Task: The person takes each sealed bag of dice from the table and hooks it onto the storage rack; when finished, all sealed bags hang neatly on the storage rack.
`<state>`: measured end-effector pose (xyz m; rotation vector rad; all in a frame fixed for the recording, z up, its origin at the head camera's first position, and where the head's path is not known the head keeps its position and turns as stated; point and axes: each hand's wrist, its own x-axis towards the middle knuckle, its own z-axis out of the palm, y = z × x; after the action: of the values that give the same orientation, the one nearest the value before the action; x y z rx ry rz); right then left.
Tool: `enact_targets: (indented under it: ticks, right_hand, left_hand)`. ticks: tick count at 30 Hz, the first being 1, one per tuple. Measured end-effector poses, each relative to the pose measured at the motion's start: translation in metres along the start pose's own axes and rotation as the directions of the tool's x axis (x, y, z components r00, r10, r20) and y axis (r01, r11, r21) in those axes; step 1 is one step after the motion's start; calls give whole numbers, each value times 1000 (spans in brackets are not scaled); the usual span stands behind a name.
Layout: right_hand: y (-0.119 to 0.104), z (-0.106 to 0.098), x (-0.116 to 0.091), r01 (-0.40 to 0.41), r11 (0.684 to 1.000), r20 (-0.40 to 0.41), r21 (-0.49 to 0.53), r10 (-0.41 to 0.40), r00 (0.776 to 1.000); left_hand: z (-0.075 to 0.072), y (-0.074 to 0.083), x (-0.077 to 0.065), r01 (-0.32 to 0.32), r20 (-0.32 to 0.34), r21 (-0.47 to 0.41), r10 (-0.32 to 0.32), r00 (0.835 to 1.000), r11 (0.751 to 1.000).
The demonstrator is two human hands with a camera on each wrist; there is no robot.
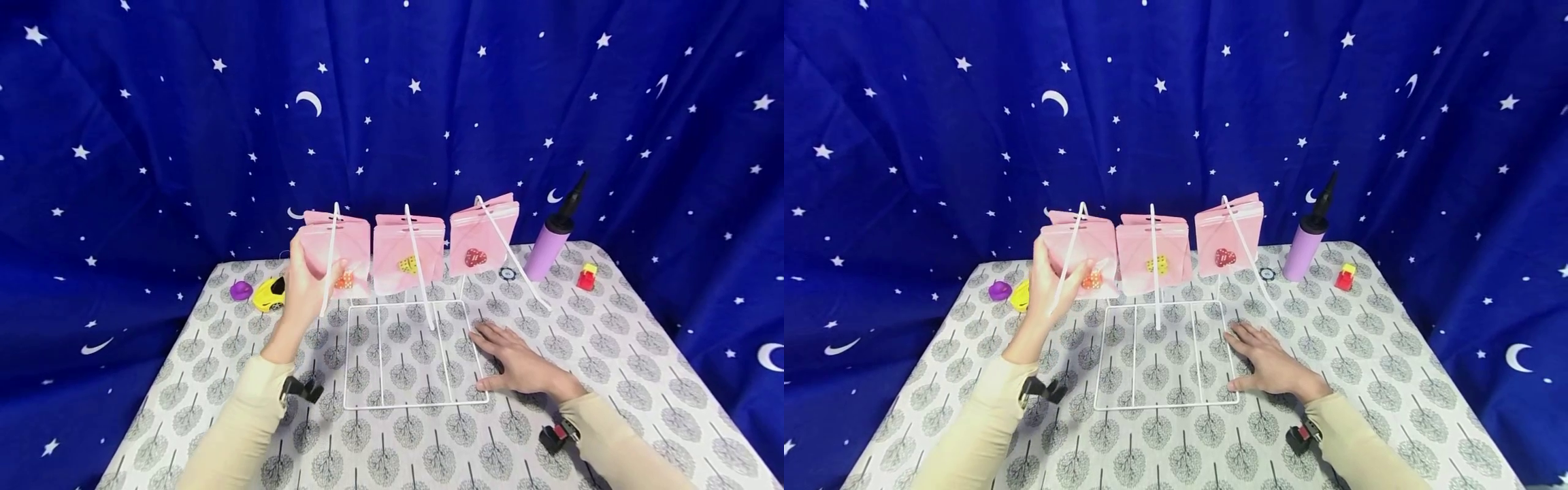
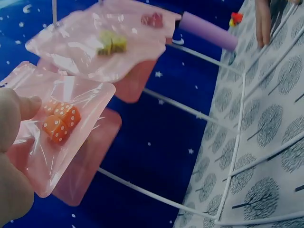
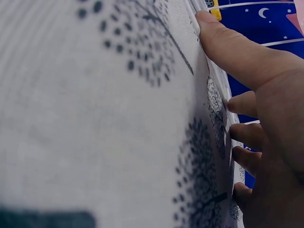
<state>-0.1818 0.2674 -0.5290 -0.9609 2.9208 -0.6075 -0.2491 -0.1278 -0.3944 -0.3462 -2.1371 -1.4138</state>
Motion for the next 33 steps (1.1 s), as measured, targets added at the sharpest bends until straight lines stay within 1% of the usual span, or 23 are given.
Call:
enact_targets:
  ticks: [2,5,11,15,18,22,25,30,33]
  right_hand:
    - [-1,1,0,1,1000,3,1,-1,1000]
    - [0,2,1,4,1000,3,-1,-4,1000]
    - [3,1,3,8,1000,-1,-9,-8,1000]
    - [7,0,4,9,1000,8,-14,-9,1000]
    - [10,-1,3,3,1000,11,-15,-3,1000]
    - [13,-2,2,4,1000,3,-13,-4,1000]
    - [15,0,1,15,1000,-7,-15,-15,1000]
    - [15,2,1,16,1000,-8,-11,-16,1000]
    - [14,1,2,7,1000,7,-10,-7,1000]
  left_hand:
    - [2,-5,5,20,-3,12,-20,1000,1000]
    - [4,-9,8,40,-5,15,-40,999,999]
    - [7,-17,10,33,13,-2,-33,999,999]
    - [6,-25,9,52,18,43,-53,998,998]
    - [3,-33,6,72,26,92,-74,997,993]
    - [-5,-44,4,58,27,132,-62,998,990]
    - [-10,-49,0,43,38,150,-49,998,988]
    - [-8,-54,-7,32,56,153,-41,998,988]
    - [-6,-59,-12,15,69,118,-23,997,993]
